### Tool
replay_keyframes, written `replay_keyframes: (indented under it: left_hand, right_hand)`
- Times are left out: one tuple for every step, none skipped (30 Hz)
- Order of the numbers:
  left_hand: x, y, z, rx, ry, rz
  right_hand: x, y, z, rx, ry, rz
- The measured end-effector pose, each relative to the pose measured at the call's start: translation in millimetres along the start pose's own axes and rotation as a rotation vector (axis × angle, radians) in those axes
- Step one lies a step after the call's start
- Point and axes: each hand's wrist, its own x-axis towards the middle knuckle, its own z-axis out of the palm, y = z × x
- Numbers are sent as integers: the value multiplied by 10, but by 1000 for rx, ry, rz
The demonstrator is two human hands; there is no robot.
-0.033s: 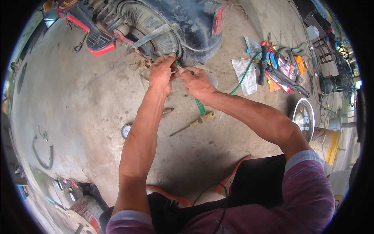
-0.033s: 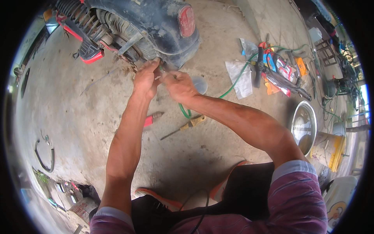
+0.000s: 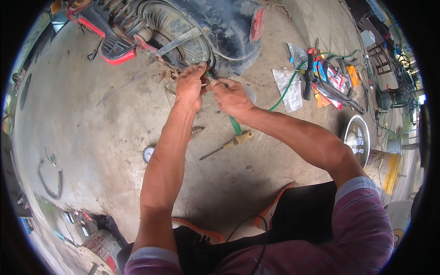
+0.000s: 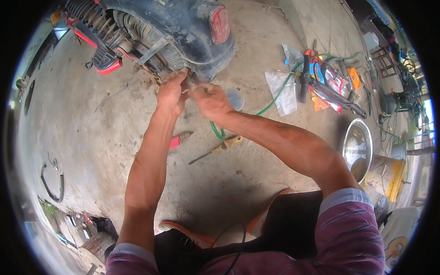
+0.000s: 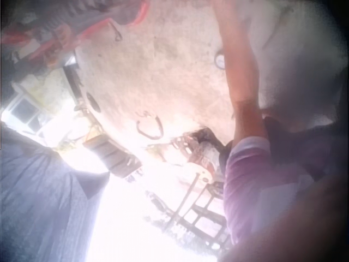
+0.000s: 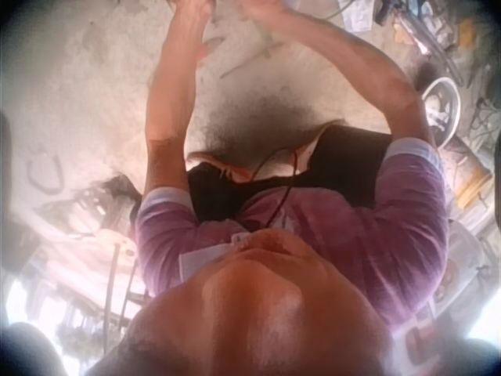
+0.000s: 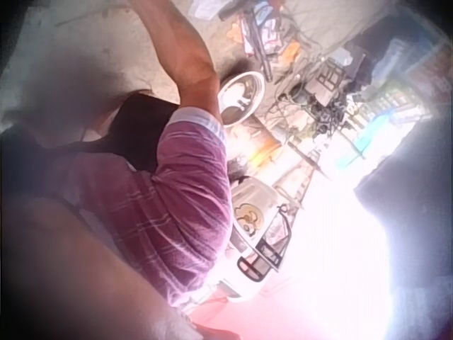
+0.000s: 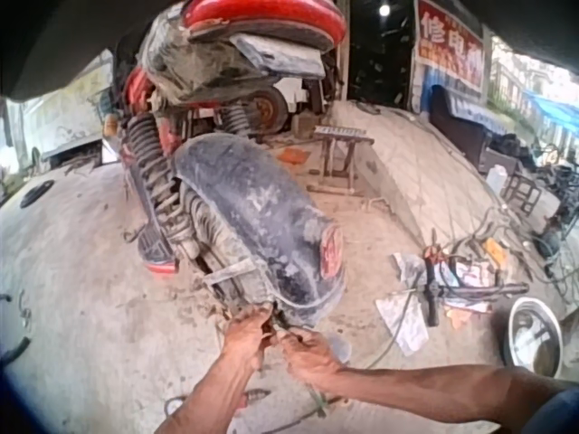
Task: The person sits on the floor and connects a green hose to a valve on a large piece of equipment. They then attach a pressure gauge to the hose and check the pressure reading.
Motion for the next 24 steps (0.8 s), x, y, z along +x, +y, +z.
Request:
replay_keyframes:
  left_hand:
    - [13,-20,-45,-1,-9,-6]
    - [13,-16,-43,-1,-24,-11]
    - [15,-15,-33,-14,-22,-19]
    - [18,-15,-20,-26,-20,-26]
    - [13,3,-5,-39,-15,-32]
    - [0,14,11,-46,-6,-39]
    - [-19,21,27,-54,3,-48]
    - [-32,25,43,-64,10,-55]
    - [-15,13,35,-67,6,-48]
    - [16,-14,11,-71,2,-43]
    - [29,-21,3,-70,-1,-38]
    - [39,-29,-7,-76,-9,-34]
    - [46,-35,-16,-82,-16,-29]
    - [49,-38,-26,-87,-21,-24]
    - [57,-53,-38,-100,-28,-22]
    - [70,-72,-54,-113,-34,-20]
    - [69,-74,-46,-128,-43,-18]
    - [66,-82,-33,-139,-37,-13]
    - [61,-96,-12,-151,-30,-8]
    - [55,-94,-2,-162,-24,-2]
    - [60,-97,-10,-163,-34,10]
    - [69,-107,-23,-164,-44,21]
    - [50,-89,-27,-166,-53,33]
    - [34,-77,-20,-149,-44,41]
  right_hand:
    - [11,17,8,-5,-1,-3]
    - [18,20,4,-11,3,-9]
    - [21,21,0,-16,7,-15]
    - [19,22,-7,39,9,19]
    - [4,-7,12,95,8,53]
    - [-12,-36,32,151,7,87]
    - [-32,-62,59,168,50,101]
    - [-68,-103,96,182,95,112]
    - [-82,-124,121,196,140,123]
    - [-76,-122,133,194,138,118]
    - [-67,-113,143,196,136,113]
    - [-63,-113,149,198,133,109]
    - [-64,-120,150,201,136,120]
    - [-71,-147,168,204,137,132]
    - [-75,-161,180,207,138,144]
    - [-79,-158,187,215,136,143]
    - [-86,-155,183,222,136,141]
    - [-89,-152,183,229,136,140]
    - [-85,-148,190,230,142,142]
    - [-77,-144,205,231,149,143]
    - [-69,-137,215,232,155,145]
    - [-54,-124,207,245,141,144]
    - [-36,-106,195,257,125,145]
    - [-20,-92,181,269,110,145]
